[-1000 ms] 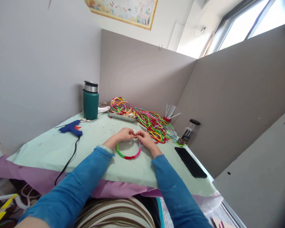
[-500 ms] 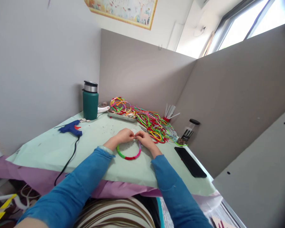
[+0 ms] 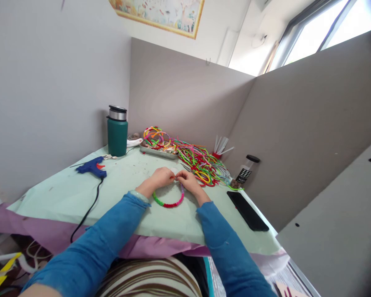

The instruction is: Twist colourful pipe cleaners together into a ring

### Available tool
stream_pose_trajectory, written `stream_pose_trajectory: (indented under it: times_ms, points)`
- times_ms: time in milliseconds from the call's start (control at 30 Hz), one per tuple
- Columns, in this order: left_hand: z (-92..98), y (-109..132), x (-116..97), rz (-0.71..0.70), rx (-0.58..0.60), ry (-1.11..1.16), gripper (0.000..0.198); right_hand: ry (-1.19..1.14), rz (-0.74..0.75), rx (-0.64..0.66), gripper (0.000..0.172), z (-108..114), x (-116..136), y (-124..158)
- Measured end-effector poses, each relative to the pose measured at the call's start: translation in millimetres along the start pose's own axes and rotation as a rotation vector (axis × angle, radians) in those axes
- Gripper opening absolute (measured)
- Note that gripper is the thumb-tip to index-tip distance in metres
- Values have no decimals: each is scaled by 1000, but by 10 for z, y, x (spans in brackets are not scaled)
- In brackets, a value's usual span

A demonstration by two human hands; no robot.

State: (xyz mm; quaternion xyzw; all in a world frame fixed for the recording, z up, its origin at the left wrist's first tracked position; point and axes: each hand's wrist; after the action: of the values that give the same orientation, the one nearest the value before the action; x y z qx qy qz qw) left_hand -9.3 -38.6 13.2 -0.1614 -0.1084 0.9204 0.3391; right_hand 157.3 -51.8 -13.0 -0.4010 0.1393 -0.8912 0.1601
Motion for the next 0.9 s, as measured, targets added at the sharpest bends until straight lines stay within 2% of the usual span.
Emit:
stream_pose_trajectory:
  times_ms: [233, 567, 900]
  points:
    - [-28, -12, -1, 5, -19, -29, 28, -7, -5, -4, 13, -5, -5, 1]
    - [-42, -8, 30, -58, -72, 106, 28, 55, -27, -85, 16, 1, -77, -19]
    - [-14, -3, 1, 23, -35, 87, 27, 146, -28, -79, 18, 3, -50, -6]
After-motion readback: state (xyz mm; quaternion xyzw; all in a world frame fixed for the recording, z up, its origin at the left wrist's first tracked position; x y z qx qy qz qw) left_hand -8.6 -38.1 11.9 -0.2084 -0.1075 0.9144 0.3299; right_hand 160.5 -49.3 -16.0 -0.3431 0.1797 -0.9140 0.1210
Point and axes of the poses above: each hand's wrist, its own y-axis away from the middle knuckle, its own z-axis out of the back of the hand, x = y × z, and after that the axes turned 12 degrees about y, right-handed
